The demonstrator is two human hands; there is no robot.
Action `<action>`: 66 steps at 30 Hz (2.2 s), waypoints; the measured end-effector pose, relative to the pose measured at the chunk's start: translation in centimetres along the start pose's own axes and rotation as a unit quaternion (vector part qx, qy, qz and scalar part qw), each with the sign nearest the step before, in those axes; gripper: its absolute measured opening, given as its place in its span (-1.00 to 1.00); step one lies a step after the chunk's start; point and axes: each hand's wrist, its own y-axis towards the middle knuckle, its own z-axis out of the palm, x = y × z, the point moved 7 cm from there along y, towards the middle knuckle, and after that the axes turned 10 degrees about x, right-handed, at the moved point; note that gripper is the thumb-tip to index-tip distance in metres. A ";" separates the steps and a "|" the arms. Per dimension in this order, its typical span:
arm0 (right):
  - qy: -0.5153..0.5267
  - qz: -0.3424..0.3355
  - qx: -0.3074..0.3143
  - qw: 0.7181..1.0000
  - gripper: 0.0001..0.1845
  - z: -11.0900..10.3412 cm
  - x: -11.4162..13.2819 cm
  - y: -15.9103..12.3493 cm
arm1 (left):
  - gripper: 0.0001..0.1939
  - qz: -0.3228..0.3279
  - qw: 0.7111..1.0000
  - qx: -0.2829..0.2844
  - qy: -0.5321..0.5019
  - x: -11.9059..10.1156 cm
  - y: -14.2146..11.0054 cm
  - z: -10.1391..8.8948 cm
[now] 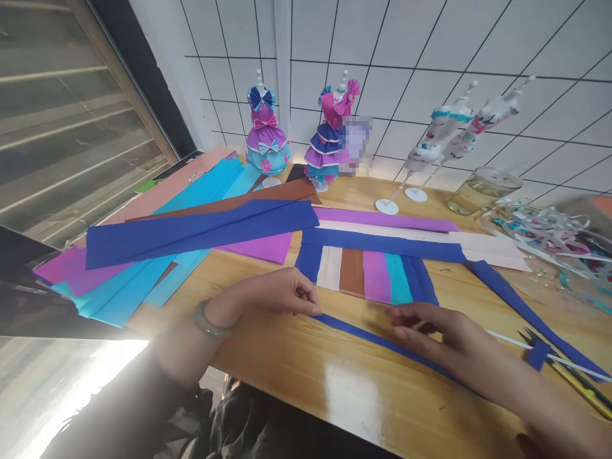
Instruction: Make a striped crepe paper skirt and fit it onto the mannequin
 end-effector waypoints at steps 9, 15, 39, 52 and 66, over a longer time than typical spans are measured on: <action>0.053 -0.065 0.136 0.987 -0.65 4.3 3.5 3.3 | -0.66 0.003 1.000 -0.004 -0.005 0.4 -0.2 -0.3; 0.110 -0.012 0.173 0.979 -0.53 3.8 1.2 2.5 | -0.72 -0.042 0.999 -0.019 0.011 1.0 -1.3 -1.6; 0.229 0.013 0.227 0.946 -0.56 3.9 -2.2 1.7 | -0.68 -0.092 0.995 -0.035 0.001 2.1 -1.7 -3.3; 0.164 0.097 0.148 0.970 -0.60 1.9 -4.4 1.5 | -0.77 -0.115 0.992 -0.039 -0.046 2.7 -2.6 -3.8; 0.120 0.145 0.096 0.977 -0.58 1.7 -7.8 1.1 | -0.73 -0.169 0.979 -0.109 -0.044 3.9 -2.6 -4.3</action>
